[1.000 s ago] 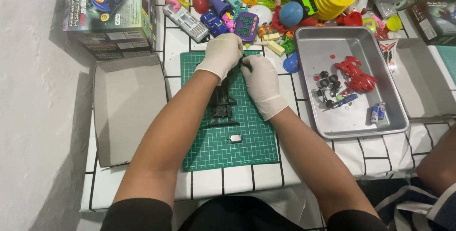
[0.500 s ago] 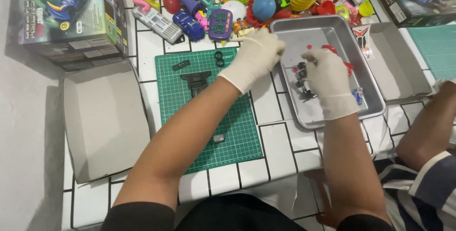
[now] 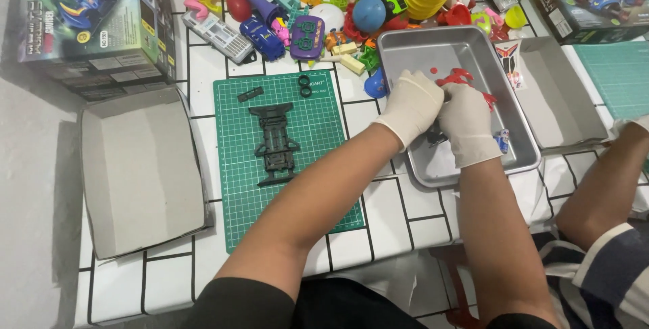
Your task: The person opens a toy box and removes a black plastic chassis and other components. They place the parts on a green cutting mat and a metal tray, then begin assembling the toy by attaching small pieces to the chassis.
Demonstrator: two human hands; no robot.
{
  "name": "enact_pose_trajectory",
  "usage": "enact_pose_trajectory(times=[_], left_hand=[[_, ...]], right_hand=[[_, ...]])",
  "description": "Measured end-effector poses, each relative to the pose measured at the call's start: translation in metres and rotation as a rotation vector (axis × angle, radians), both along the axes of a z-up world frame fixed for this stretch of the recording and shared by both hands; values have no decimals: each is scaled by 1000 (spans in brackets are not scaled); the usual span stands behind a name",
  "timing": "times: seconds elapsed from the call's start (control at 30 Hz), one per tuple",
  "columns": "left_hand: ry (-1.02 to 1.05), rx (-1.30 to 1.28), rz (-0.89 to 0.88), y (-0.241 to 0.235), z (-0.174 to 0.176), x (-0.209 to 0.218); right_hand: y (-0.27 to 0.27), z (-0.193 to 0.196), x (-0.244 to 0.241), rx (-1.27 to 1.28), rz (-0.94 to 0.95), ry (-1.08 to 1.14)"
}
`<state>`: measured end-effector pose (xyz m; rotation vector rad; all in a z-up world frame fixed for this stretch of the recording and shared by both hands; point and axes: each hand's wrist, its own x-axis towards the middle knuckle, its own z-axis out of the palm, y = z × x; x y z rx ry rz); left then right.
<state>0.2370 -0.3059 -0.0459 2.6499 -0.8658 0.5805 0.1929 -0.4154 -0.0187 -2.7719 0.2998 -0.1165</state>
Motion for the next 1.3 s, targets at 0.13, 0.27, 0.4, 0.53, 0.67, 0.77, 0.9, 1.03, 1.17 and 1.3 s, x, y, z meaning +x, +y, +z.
enact_pose_trajectory(times=[0.13,0.27,0.4,0.53,0.67,0.77,0.9,1.03,1.17,1.3], left_hand=[[-23,-50,3,2,3,-10],[-54,-81,13,31,38,-23],[-5,-157,-9,109,85,-29],[131,-123,136,213,107,-16],[202,-94,180,286,56,19],[335,-39,281,303,44,20],[469,-55,282,301,34,22],[537,-67,291,299,-35,83],[585,-82,305,298,-5,52],[605,-100,304,299,20,29]], right_hand=[[2,14,-5,-37,-14,-19],[13,39,-18,75,-5,-338],[69,79,-41,413,243,-632],[138,83,-41,352,610,-512],[197,42,-12,239,821,-466],[221,0,15,-53,747,-455],[232,-18,24,-150,759,-456],[228,-25,30,-161,783,-501],[232,-8,18,-88,776,-428],[234,11,5,-17,705,-308]])
